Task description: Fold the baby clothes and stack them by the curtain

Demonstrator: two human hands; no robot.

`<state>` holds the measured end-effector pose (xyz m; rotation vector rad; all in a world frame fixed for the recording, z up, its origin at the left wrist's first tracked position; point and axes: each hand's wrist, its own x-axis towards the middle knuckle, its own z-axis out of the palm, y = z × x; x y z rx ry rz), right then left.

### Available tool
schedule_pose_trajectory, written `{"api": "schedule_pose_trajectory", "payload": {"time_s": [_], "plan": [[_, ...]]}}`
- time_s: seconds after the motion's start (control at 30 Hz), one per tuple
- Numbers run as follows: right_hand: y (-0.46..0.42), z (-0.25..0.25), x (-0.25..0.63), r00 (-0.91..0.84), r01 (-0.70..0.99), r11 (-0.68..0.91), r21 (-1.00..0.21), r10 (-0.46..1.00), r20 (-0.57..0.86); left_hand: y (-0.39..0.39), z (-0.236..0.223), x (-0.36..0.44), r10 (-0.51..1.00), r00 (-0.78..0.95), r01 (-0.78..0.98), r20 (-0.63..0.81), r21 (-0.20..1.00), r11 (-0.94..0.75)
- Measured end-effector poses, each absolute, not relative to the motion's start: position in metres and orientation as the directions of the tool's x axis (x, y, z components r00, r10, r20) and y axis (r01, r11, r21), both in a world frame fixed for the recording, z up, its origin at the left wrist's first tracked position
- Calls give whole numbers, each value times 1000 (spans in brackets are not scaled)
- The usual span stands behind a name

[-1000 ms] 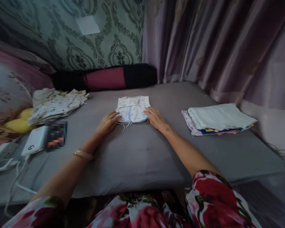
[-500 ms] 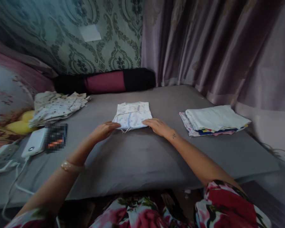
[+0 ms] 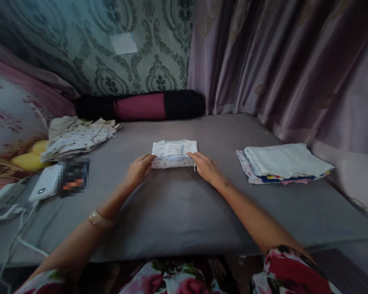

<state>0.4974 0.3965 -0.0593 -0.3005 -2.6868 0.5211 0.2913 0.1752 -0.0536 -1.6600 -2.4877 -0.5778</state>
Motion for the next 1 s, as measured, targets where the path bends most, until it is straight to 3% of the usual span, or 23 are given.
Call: {"api": "schedule_pose_trajectory", "payload": {"time_s": [0.13, 0.3, 0.43, 0.73, 1.0], "plan": [[403, -65, 473, -849, 310, 898, -314, 410, 334, 205, -56, 285, 820, -487, 873, 301, 187, 450], [414, -68, 448, -856, 409, 901, -142, 433, 284, 230, -64, 269, 807, -521, 852, 279, 105, 514], [423, -67, 431, -857, 434, 895, -98, 444, 262, 245, -68, 254, 810, -536, 843, 237, 97, 529], [448, -69, 412, -835, 472, 872, -132, 490, 250, 266, -71, 231, 815, -548, 836, 189, 115, 536], [467, -86, 403, -723, 581, 734, -351, 664, 190, 275, -86, 209, 742, -644, 744, 184, 375, 553]]}}
